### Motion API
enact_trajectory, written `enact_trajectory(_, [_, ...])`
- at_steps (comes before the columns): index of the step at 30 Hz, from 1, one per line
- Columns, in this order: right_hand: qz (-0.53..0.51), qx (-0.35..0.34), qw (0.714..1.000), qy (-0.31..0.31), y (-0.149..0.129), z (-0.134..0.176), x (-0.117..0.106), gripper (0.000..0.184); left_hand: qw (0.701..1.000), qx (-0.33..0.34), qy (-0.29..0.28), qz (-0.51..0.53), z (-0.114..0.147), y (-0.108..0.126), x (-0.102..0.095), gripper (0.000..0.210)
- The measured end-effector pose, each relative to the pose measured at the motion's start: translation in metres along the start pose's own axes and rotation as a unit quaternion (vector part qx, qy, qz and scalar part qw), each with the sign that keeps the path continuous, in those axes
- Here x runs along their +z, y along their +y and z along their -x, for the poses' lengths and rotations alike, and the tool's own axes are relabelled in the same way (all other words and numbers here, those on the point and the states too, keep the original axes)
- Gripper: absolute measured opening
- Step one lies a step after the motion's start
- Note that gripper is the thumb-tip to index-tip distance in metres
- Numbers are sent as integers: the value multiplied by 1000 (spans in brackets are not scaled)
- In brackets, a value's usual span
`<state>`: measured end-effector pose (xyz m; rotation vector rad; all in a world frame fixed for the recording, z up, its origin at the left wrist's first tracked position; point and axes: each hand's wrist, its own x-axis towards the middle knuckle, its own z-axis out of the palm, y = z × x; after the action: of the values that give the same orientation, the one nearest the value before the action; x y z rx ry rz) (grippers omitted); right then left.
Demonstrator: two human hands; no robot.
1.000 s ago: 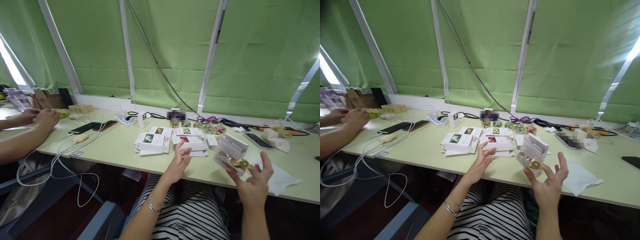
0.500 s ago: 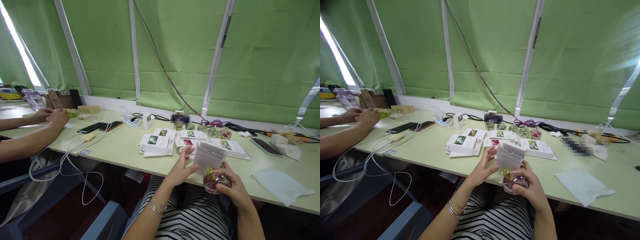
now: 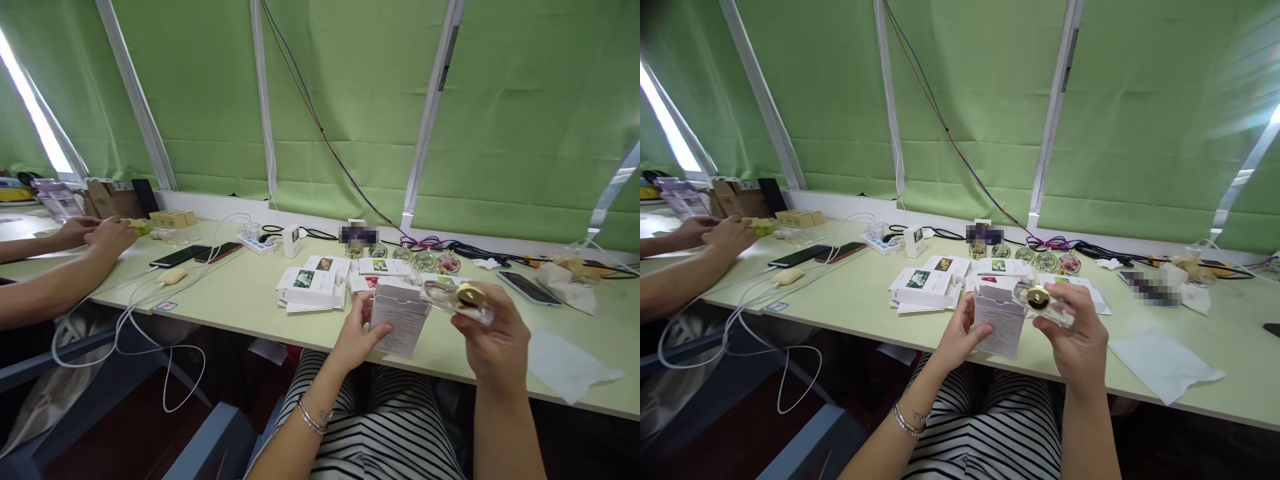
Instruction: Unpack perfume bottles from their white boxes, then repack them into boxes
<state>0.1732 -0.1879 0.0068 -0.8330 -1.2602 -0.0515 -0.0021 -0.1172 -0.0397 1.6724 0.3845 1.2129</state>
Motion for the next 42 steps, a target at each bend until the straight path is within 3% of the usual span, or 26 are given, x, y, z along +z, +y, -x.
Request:
enact_trajectory(4, [18, -1, 995, -102, -7, -18, 10, 28, 1000, 0, -4, 8, 0, -1, 0, 54])
enact_trajectory(10, [130, -68, 978, -148, -12, -41, 22, 25, 1000, 0, -6, 18, 0, -2, -1, 55])
enact_trajectory(15, [122, -22, 969, -212, -17, -39, 26, 30, 1000, -3, -3, 22, -1, -2, 0, 55])
enact_trajectory(18, [118, -4, 972, -201, -19, -31, 30, 29, 1000, -1, -6, 25, -2, -1, 1, 56])
enact_trajectory(23, [153, -31, 975, -161, -21, -26, 42, 26, 1000, 6, -10, 24, -2, 0, 1, 54])
enact_trajectory(27, [174, -47, 962, -204, -22, -27, 48, 18, 999, 0, -20, 25, -2, 1, 1, 55])
enact_trajectory(30, [226, -80, 947, -212, -26, -29, 45, 14, 999, -5, -20, 28, -1, 1, 1, 55])
enact_trajectory(33, [256, -73, 934, -237, -30, -33, 38, 16, 999, -9, -15, 29, -1, 1, 1, 53])
enact_trajectory(38, [272, -51, 907, -316, -32, -36, 27, 48, 999, -15, -18, 32, -1, 2, 1, 55])
enact_trajectory(42, [279, -80, 896, -337, -32, -33, 23, 34, 999, -12, -19, 32, 0, 1, 1, 59])
